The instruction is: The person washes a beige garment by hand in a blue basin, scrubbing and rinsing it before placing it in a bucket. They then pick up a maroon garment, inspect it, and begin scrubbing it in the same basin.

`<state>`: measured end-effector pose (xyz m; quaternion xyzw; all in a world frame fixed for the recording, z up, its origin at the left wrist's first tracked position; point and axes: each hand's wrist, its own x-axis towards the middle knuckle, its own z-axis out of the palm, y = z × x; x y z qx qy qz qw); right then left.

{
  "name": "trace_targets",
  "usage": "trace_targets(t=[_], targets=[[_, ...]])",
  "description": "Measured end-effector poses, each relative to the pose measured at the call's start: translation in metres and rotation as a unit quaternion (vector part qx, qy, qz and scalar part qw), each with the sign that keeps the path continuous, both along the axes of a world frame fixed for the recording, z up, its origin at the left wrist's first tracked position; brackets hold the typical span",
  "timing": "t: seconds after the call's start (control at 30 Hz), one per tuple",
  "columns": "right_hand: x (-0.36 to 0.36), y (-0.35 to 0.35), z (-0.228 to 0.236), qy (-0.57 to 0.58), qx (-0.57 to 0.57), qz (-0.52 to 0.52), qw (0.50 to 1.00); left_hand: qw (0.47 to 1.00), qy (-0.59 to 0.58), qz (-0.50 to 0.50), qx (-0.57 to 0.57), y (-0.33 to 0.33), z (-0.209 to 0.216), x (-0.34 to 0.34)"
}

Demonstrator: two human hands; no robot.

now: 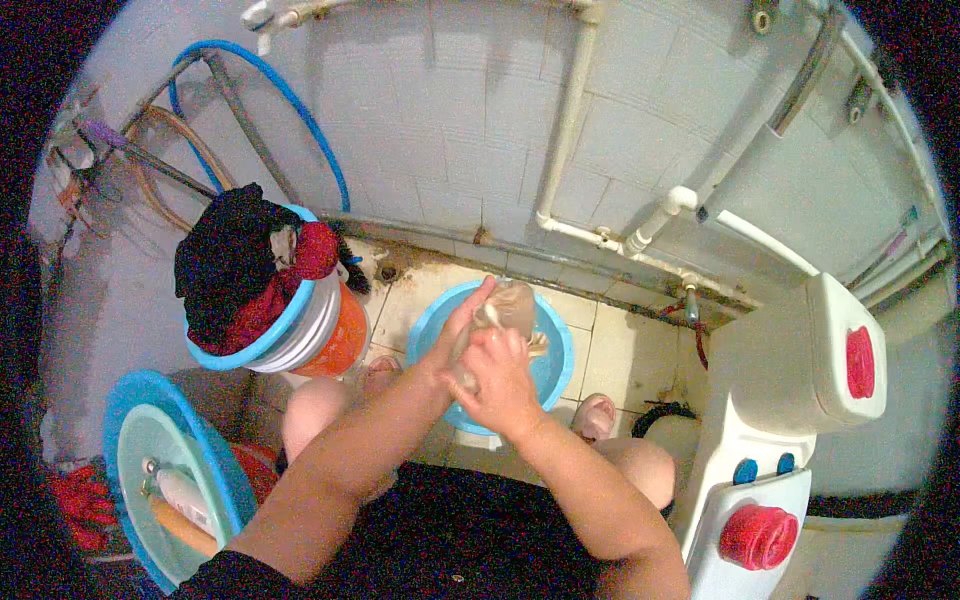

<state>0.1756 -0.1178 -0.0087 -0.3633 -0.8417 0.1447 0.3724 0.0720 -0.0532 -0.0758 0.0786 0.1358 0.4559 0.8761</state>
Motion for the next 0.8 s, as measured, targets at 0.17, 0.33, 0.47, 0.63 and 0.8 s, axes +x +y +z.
trace_targets(t=[0.17,0.33,0.47,0.63,0.8], targets=[[0.008,0.017,-0.009,0.157,-0.127,-0.146,0.968,0.982,0.162,0.083,-0.048,-0.016,0.037,0.014],[0.023,0.055,-0.042,0.419,-0.357,-0.167,0.818,0.977,0.164,0.122,-0.055,-0.013,0.039,0.021],[0.021,0.055,-0.041,0.551,-0.458,-0.124,0.687,0.991,0.098,0.089,-0.034,0.001,0.046,0.008],[0.026,0.049,-0.011,0.573,-0.664,-0.006,0.481,0.984,0.089,0.117,-0.097,0.002,0.058,0.007],[0.019,0.061,-0.004,0.576,-0.506,-0.076,0.638,0.944,0.276,0.180,0.022,0.007,0.039,-0.001]])
